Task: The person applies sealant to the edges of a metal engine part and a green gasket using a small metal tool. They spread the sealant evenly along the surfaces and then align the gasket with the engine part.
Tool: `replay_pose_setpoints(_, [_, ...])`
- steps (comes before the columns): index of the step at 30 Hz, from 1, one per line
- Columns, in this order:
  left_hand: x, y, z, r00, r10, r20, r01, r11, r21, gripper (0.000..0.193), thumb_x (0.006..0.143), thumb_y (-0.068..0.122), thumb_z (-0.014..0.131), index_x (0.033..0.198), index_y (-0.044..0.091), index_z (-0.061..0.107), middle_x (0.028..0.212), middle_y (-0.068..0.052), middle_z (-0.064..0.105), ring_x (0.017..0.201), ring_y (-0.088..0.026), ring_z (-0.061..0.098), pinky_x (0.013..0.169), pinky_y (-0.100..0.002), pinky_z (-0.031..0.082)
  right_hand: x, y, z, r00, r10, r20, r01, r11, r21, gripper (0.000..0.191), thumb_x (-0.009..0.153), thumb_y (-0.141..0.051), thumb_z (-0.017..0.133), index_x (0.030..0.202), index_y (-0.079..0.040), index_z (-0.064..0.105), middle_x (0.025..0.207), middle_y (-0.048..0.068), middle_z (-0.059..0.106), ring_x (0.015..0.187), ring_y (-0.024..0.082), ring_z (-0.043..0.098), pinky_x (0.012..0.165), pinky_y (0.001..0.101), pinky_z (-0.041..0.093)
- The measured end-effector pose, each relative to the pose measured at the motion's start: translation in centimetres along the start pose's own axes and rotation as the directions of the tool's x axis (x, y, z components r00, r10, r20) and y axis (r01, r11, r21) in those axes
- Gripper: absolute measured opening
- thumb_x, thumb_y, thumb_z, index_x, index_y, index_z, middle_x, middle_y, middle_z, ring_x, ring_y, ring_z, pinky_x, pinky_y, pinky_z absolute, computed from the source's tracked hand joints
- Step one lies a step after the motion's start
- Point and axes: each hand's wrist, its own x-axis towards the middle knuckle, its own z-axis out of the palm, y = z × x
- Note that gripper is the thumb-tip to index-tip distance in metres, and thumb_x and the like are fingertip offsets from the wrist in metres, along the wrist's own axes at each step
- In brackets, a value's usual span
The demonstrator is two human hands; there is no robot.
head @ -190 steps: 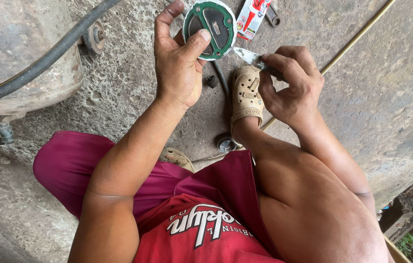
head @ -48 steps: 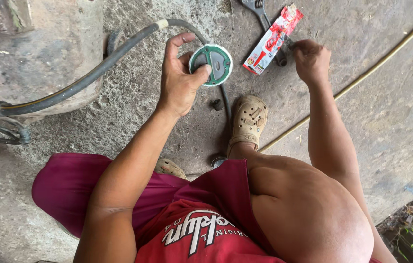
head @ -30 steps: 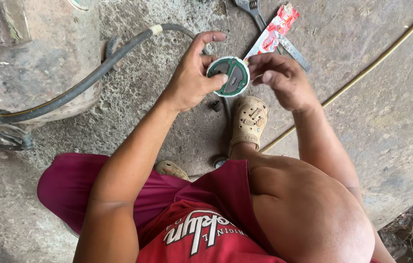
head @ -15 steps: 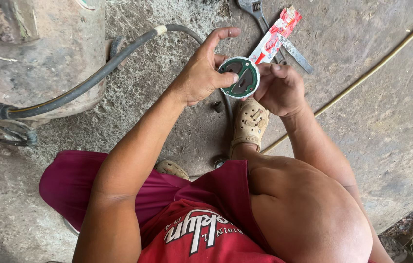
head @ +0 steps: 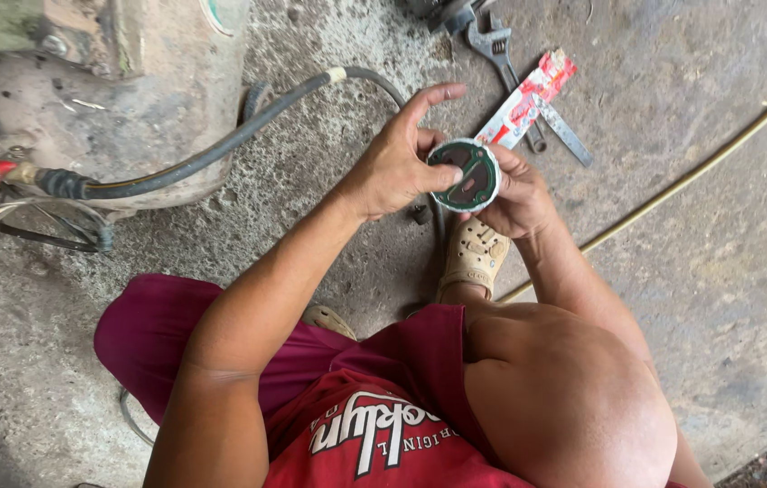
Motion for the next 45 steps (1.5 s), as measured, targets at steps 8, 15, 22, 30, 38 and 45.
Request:
replay_pose_setpoints(8, [0.1, 0.9, 0.8, 0.999, -0.008, 0.032, 0.004, 0.992, 0.126, 0.094, 0.075, -0.001, 0.080, 0.156, 0.014, 0.035, 0.144, -0.011, 0.048, 0.107, -0.018, 0.070, 0.092, -0.034, 0.068, -0.3, -0.7, -1.1, 0.998, 0.020, 0.059, -0.015, 0.997, -0.080, 0.050, 0.098, -0.015, 0.075, 0.141, 0.006, 0.058, 0.133, 0.026, 0.066, 0.107, 0.037, 0.073, 0.082, 0.0492, 0.065])
replay_pose_setpoints(15, [1.3, 0.7, 1.4, 0.996, -0.060, 0.062, 0.059, 0.998, 0.022, 0.096, 0.076, 0.004, 0.078, 0.158, 0.016, 0.031, 0.124, -0.012, 0.062, 0.104, -0.019, 0.070, 0.092, -0.037, 0.068, -0.4, -1.3, -1.4, 0.997, 0.022, 0.075, -0.020, 1.000, -0.022, 0.060, 0.098, -0.019, 0.075, 0.149, 0.006, 0.054, 0.134, 0.027, 0.065, 0.107, 0.037, 0.072, 0.080, 0.0475, 0.064])
replay_pose_setpoints(22, [3.7, -2.2, -0.9, 0.971, -0.106, -0.216, 0.046, 0.963, -0.266, 0.067, 0.097, 0.031, 0.074, 0.153, 0.004, 0.049, 0.119, -0.013, 0.069, 0.104, -0.018, 0.065, 0.092, -0.032, 0.060, -1.1, -3.1, -2.4, 0.996, -0.061, 0.066, 0.057, 0.996, 0.063, 0.060, 0.094, -0.030, 0.071, 0.147, -0.006, 0.054, 0.140, 0.034, 0.062, 0.108, 0.039, 0.069, 0.074, 0.0425, 0.061])
replay_pose_setpoints(30, [10.3, -4.5, 0.2, 0.785, -0.334, -0.522, 0.145, 0.918, -0.369, 0.082, 0.082, 0.030, 0.083, 0.148, 0.006, 0.040, 0.110, -0.006, 0.064, 0.082, -0.012, 0.058, 0.067, -0.029, 0.056, -0.7, -6.3, -3.8, 0.975, -0.220, 0.020, 0.219, 0.975, 0.044, 0.053, 0.100, -0.032, 0.067, 0.144, -0.005, 0.056, 0.134, 0.033, 0.062, 0.089, 0.033, 0.070, 0.069, 0.0381, 0.059])
replay_pose_setpoints(38, [14.3, -3.4, 0.7, 0.636, -0.296, -0.713, 0.180, 0.955, -0.237, 0.092, 0.068, 0.038, 0.091, 0.138, 0.004, 0.041, 0.112, -0.011, 0.064, 0.085, -0.018, 0.063, 0.060, -0.032, 0.057, -0.1, -8.3, -6.5, 0.958, -0.283, 0.038, 0.282, 0.959, 0.018, 0.053, 0.099, -0.029, 0.070, 0.143, -0.003, 0.055, 0.134, 0.024, 0.062, 0.095, 0.032, 0.071, 0.071, 0.0382, 0.060])
replay_pose_setpoints(45, [16.3, -3.6, 1.2, 0.632, -0.257, -0.731, 0.116, 0.964, -0.239, 0.091, 0.063, 0.043, 0.093, 0.132, 0.002, 0.051, 0.117, -0.015, 0.070, 0.101, -0.024, 0.066, 0.075, -0.038, 0.054, 0.2, -11.5, -8.5, 0.933, -0.358, -0.038, 0.359, 0.933, 0.022, 0.057, 0.100, -0.028, 0.067, 0.148, -0.001, 0.053, 0.144, 0.029, 0.059, 0.095, 0.031, 0.072, 0.073, 0.0370, 0.061])
